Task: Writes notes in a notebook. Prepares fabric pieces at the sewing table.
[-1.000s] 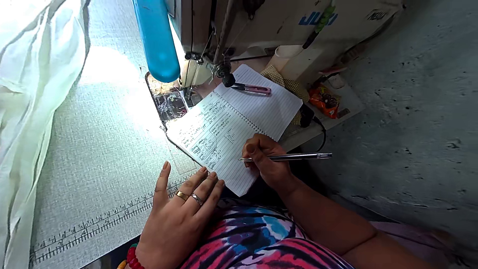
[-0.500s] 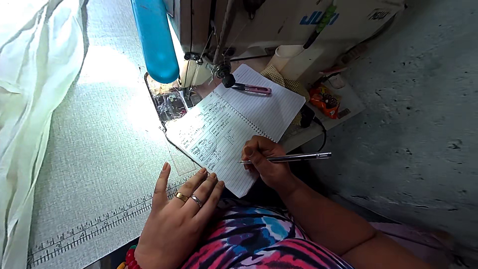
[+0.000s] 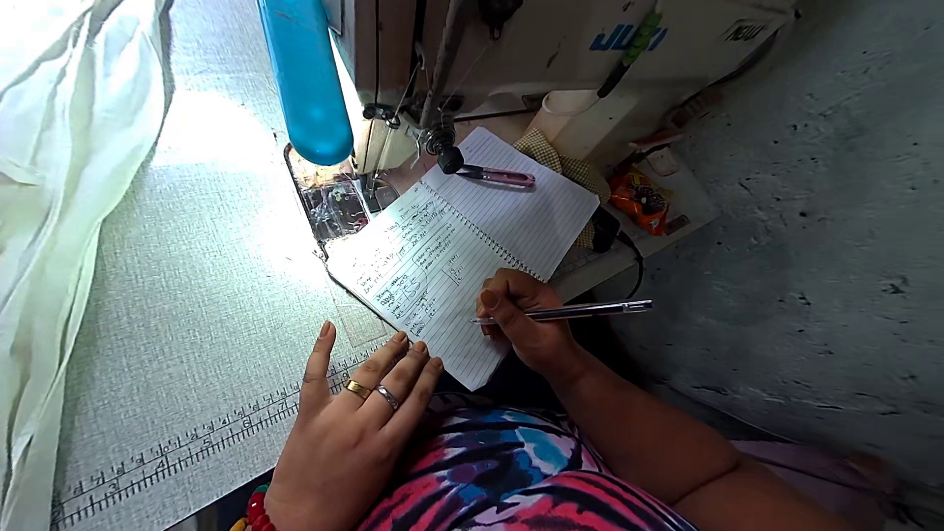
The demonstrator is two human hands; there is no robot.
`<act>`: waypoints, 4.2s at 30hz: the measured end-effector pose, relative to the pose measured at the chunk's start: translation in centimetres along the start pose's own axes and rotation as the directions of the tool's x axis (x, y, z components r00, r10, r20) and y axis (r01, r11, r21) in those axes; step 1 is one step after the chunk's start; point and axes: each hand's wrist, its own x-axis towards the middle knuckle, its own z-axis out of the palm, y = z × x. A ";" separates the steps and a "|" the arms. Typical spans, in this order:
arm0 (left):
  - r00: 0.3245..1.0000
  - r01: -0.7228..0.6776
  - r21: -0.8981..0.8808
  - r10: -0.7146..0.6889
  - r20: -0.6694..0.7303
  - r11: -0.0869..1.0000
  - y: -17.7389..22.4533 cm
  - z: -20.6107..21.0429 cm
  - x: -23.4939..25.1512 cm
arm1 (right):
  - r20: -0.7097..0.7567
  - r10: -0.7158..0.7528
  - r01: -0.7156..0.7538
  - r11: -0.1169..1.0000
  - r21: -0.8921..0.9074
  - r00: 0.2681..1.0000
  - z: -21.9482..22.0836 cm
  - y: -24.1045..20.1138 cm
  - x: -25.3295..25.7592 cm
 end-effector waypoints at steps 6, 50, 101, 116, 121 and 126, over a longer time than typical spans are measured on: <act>1.000 -0.004 0.007 0.004 0.000 1.000 0.1 0.0 -0.1 | -0.016 0.061 -0.062 0.996 -0.063 0.998 0.1 -0.7 0.2; 1.000 0.016 -0.018 -0.016 0.000 1.000 0.1 -0.1 0.0 | 0.051 0.055 -0.046 0.987 -0.154 0.997 2.1 -1.3 -0.7; 0.999 0.029 -0.007 -0.029 0.021 1.000 0.1 0.0 0.0 | 0.052 0.066 -0.058 0.988 -0.142 0.996 2.0 -1.2 -0.4; 1.000 0.025 -0.005 -0.025 0.010 1.000 0.2 0.0 0.0 | 0.070 0.042 -0.027 0.979 -0.204 0.997 2.2 -1.1 -0.6; 1.000 0.022 -0.011 -0.021 0.013 1.000 0.1 -0.1 0.0 | 0.056 0.046 -0.036 0.984 -0.177 0.997 2.1 -1.1 -0.5; 1.000 0.024 -0.015 -0.024 0.010 1.000 0.1 -0.1 0.0 | 0.077 0.051 -0.036 0.983 -0.181 0.996 2.0 -1.2 -0.4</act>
